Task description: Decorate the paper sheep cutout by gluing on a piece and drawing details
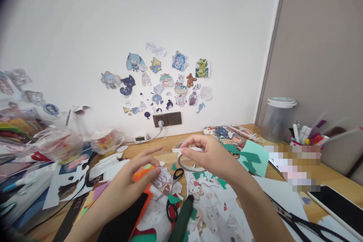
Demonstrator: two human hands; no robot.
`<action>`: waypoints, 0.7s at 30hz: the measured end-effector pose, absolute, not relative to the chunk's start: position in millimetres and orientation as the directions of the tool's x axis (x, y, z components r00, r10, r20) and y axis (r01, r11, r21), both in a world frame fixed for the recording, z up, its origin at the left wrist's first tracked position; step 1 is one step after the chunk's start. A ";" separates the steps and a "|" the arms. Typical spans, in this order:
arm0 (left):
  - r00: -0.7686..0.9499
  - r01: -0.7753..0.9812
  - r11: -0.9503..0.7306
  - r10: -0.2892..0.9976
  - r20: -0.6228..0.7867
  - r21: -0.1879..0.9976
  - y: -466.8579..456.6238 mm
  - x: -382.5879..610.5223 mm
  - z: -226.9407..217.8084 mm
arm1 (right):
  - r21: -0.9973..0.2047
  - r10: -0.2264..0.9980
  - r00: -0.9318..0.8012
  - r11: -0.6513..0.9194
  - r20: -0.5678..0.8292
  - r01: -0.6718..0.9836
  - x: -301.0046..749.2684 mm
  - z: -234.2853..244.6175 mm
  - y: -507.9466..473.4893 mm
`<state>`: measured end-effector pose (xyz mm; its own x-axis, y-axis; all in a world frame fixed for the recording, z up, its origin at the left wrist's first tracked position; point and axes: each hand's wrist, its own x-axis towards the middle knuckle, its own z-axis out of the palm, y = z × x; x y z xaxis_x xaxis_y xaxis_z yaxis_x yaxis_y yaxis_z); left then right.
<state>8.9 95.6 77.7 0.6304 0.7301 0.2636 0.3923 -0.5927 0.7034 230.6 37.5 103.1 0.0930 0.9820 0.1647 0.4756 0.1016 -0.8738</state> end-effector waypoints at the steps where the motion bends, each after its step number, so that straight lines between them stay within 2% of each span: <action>1: 0.622 0.369 -0.624 0.717 0.316 0.689 92.8 10.0 80.0 | -0.872 0.983 0.093 0.092 0.155 0.480 229.7 103.3 37.7; 4: 0.622 0.349 -0.751 0.633 0.461 0.560 84.6 12.3 84.6 | -0.856 0.986 0.073 0.092 0.150 0.509 224.1 103.5 37.8; 8: 0.678 0.283 -0.917 0.399 0.617 0.281 79.5 15.8 81.6 | -0.851 0.991 0.011 0.107 0.131 0.515 213.5 102.7 36.1; 10: 0.691 0.222 -0.950 0.312 0.652 0.219 79.7 17.9 78.7 | -0.869 0.992 -0.045 0.124 0.117 0.479 209.1 103.9 33.5; 13: 0.629 0.175 -0.955 0.297 0.718 0.241 80.3 20.6 76.5 | -0.877 0.986 -0.113 0.159 0.121 0.454 204.5 110.9 27.5; 16: 0.544 0.153 -0.940 0.339 0.768 0.306 79.6 22.0 76.7 | -0.861 0.991 -0.113 0.118 0.071 0.495 201.1 120.8 22.3; 21: 0.575 0.241 -0.876 0.475 0.666 0.417 82.5 19.4 78.8 | -0.835 0.995 -0.080 0.095 0.062 0.542 200.0 125.2 21.8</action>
